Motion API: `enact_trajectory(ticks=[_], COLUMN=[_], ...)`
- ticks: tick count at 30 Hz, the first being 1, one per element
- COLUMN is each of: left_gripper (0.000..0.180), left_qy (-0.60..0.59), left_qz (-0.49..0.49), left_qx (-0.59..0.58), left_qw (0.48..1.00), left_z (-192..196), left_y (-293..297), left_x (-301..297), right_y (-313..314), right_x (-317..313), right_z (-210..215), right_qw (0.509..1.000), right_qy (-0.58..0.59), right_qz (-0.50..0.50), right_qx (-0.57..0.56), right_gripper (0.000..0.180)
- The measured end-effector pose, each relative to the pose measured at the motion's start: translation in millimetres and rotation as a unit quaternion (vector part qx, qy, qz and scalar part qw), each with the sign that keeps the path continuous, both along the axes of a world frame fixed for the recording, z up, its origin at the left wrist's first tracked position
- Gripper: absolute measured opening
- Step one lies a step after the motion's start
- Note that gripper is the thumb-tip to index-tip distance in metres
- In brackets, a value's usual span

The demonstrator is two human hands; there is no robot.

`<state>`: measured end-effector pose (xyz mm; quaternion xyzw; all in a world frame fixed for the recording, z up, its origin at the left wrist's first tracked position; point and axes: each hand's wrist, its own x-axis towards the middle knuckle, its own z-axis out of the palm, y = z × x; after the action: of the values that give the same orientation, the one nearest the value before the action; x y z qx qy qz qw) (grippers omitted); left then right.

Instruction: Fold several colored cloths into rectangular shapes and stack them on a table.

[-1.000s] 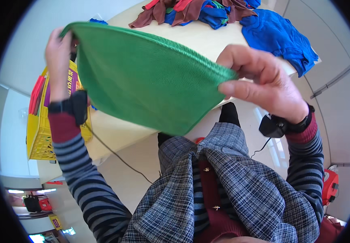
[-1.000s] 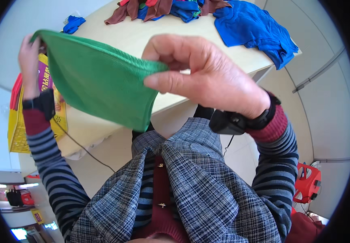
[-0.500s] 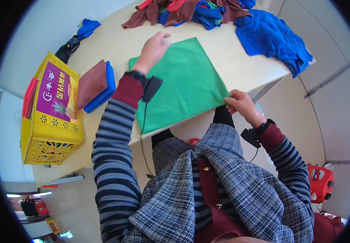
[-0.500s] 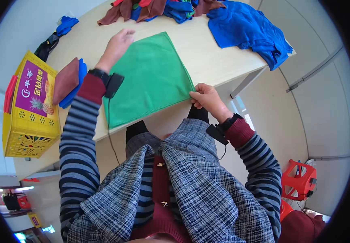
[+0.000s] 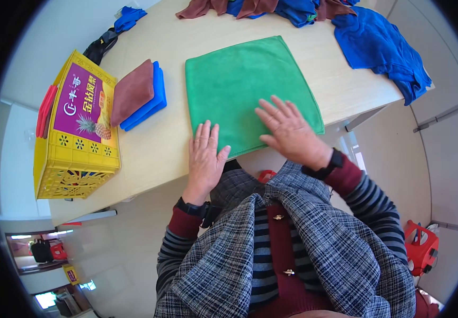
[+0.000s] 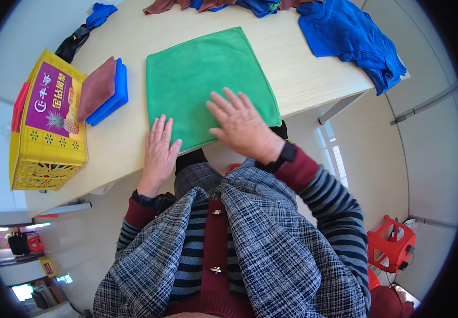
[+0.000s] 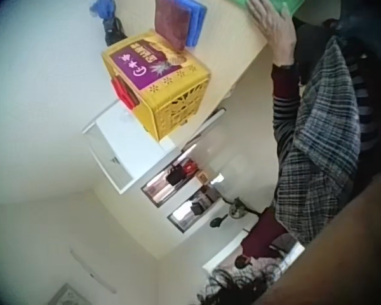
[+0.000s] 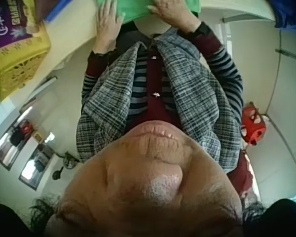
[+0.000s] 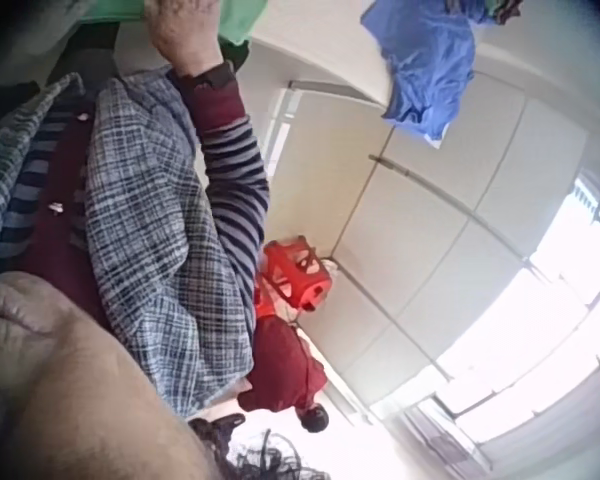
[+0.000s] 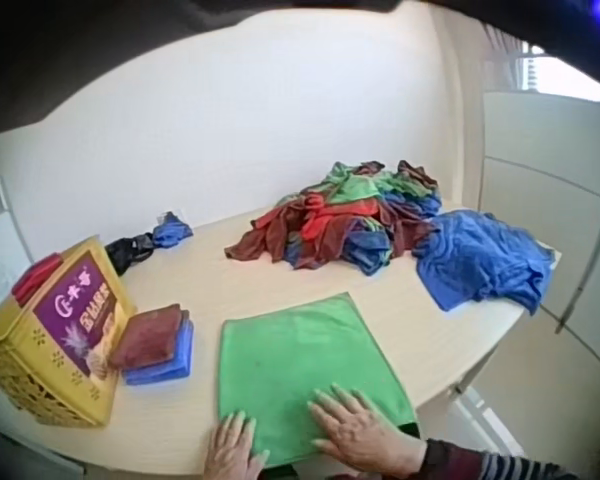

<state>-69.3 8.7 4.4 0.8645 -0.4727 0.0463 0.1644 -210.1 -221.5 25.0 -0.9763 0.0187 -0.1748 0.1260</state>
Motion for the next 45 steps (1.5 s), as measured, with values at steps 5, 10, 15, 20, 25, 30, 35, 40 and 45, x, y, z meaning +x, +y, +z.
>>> enact_trajectory(ticks=[5, 10, 15, 20, 25, 30, 35, 40, 45], left_gripper=[0.067, 0.066, 0.065, 0.055, 0.037, 0.026, 0.019, 0.024, 0.043], left_qy=[0.025, -0.025, -0.041, -0.038, -0.124, -0.210, -0.307, -0.333, -0.133], left_qz=[-0.030, -0.035, -0.039, -0.052, -0.091, -0.117, -0.088, -0.030, -0.073], left_qx=[-0.032, -0.009, -0.033, -0.032, -0.002, 0.012, 0.120, 0.090, -0.060], left_qw=[0.999, 0.999, 0.998, 0.997, 0.988, 0.971, 0.940, 0.938, 0.987], left_z=[7.6, 0.0, 1.8, 8.8, 18.7, 35.3, 47.1, 51.6, 26.2], left_y=[5.1, 16.9, 19.3, 24.4, 33.5, 21.6, -28.6, -74.3, -103.5], left_x=[-4.5, -7.4, -15.0, -11.8, 12.6, 63.8, 158.9, 211.0, 159.5], right_y=[36.7, -0.9, -43.2, -57.4, -52.8, -46.4, -2.8, 46.8, -0.1], right_x=[18.1, 1.8, -24.3, -37.8, -45.5, -45.4, -35.4, 1.1, 28.6], right_z=[-13.6, -22.0, -20.8, -14.2, -1.0, 14.4, 28.6, 37.6, 37.2], right_qw=[0.999, 0.995, 0.985, 0.982, 0.979, 0.980, 0.981, 0.990, 0.992], right_qy=[0.043, 0.057, 0.059, 0.069, 0.081, 0.072, 0.136, 0.134, 0.041], right_qz=[0.002, -0.061, -0.151, -0.173, -0.178, -0.166, -0.125, -0.001, 0.004], right_qx=[0.023, -0.045, -0.065, -0.032, -0.062, -0.081, -0.066, 0.045, 0.120], right_gripper=[0.062, 0.061, 0.058, 0.056, 0.052, 0.047, 0.037, 0.035, 0.044])
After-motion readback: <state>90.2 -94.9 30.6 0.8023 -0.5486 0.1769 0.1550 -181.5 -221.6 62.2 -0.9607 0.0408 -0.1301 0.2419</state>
